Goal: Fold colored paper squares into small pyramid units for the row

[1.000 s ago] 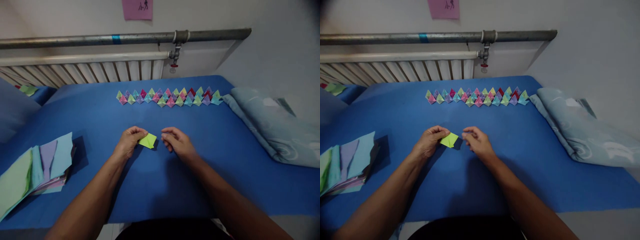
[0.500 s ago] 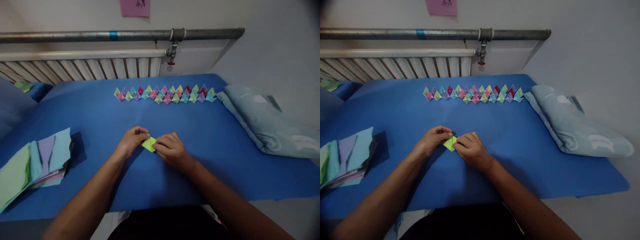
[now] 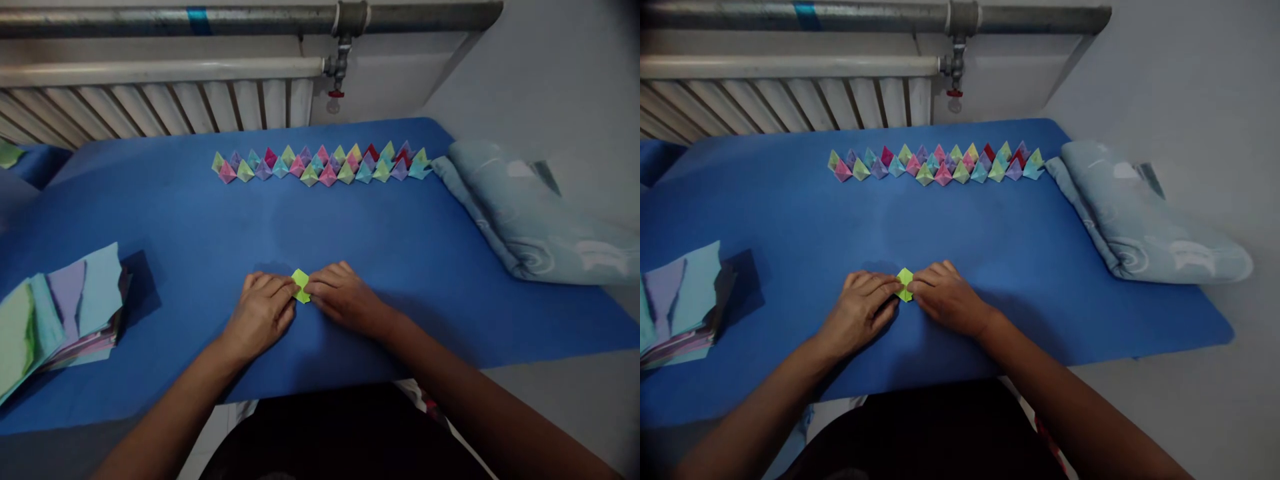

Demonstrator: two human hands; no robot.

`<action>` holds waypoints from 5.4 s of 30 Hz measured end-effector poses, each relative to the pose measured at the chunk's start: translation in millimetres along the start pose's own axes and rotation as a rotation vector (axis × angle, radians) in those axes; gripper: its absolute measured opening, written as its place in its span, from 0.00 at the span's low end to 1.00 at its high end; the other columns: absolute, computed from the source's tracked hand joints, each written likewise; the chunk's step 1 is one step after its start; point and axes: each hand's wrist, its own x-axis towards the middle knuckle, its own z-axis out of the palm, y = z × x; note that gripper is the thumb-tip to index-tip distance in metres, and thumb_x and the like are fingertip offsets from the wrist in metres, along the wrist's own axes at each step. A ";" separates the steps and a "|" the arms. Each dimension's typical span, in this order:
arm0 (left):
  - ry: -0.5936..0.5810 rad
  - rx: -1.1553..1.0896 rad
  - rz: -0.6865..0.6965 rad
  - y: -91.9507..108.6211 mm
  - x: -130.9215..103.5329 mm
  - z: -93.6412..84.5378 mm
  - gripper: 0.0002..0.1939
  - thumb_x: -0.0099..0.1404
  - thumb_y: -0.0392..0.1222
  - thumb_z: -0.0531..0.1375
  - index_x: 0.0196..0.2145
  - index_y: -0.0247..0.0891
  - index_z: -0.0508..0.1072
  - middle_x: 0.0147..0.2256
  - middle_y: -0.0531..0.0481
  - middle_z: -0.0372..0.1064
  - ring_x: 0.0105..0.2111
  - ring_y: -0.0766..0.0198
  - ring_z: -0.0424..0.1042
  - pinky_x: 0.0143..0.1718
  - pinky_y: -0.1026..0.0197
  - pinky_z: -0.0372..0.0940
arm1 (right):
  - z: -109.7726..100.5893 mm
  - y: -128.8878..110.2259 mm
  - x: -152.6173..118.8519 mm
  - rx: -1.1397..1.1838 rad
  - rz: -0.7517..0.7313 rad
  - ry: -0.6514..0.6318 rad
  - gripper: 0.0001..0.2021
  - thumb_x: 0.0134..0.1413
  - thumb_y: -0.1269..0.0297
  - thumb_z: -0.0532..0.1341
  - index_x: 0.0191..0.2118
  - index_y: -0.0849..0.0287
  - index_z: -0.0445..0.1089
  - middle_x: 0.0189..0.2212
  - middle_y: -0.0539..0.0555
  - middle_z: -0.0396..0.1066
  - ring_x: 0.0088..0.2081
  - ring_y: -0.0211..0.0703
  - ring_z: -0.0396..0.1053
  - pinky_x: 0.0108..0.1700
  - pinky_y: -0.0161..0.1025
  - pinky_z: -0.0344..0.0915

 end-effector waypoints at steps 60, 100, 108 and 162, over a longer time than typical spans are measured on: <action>-0.031 0.084 -0.234 -2.8 14.1 4.3 0.14 0.71 0.44 0.52 0.31 0.38 0.72 0.29 0.50 0.70 0.32 0.60 0.66 0.42 0.52 0.56 | 5.4 -1.8 10.2 0.240 0.397 0.109 0.08 0.62 0.66 0.55 0.33 0.59 0.70 0.43 0.58 0.72 0.46 0.46 0.69 0.50 0.47 0.63; 0.035 0.340 -0.264 -6.2 11.6 11.9 0.15 0.67 0.51 0.56 0.28 0.39 0.69 0.26 0.48 0.68 0.31 0.57 0.64 0.37 0.53 0.53 | 6.7 -10.0 14.1 0.057 0.569 0.096 0.08 0.58 0.62 0.62 0.30 0.58 0.67 0.48 0.56 0.72 0.47 0.52 0.64 0.46 0.48 0.54; -0.025 0.311 -0.183 -22.5 11.8 -0.9 0.13 0.66 0.51 0.57 0.31 0.38 0.70 0.29 0.48 0.69 0.33 0.57 0.65 0.39 0.52 0.55 | 4.1 -3.6 8.2 0.076 0.558 0.128 0.07 0.56 0.62 0.63 0.32 0.57 0.67 0.51 0.55 0.71 0.50 0.52 0.63 0.46 0.48 0.51; 0.099 0.019 0.040 2.0 46.6 -7.4 0.08 0.65 0.34 0.54 0.32 0.38 0.72 0.34 0.45 0.72 0.38 0.57 0.67 0.42 0.53 0.58 | -16.0 -2.5 9.1 -0.321 0.049 0.248 0.08 0.62 0.68 0.55 0.36 0.59 0.71 0.32 0.55 0.72 0.35 0.45 0.61 0.40 0.44 0.50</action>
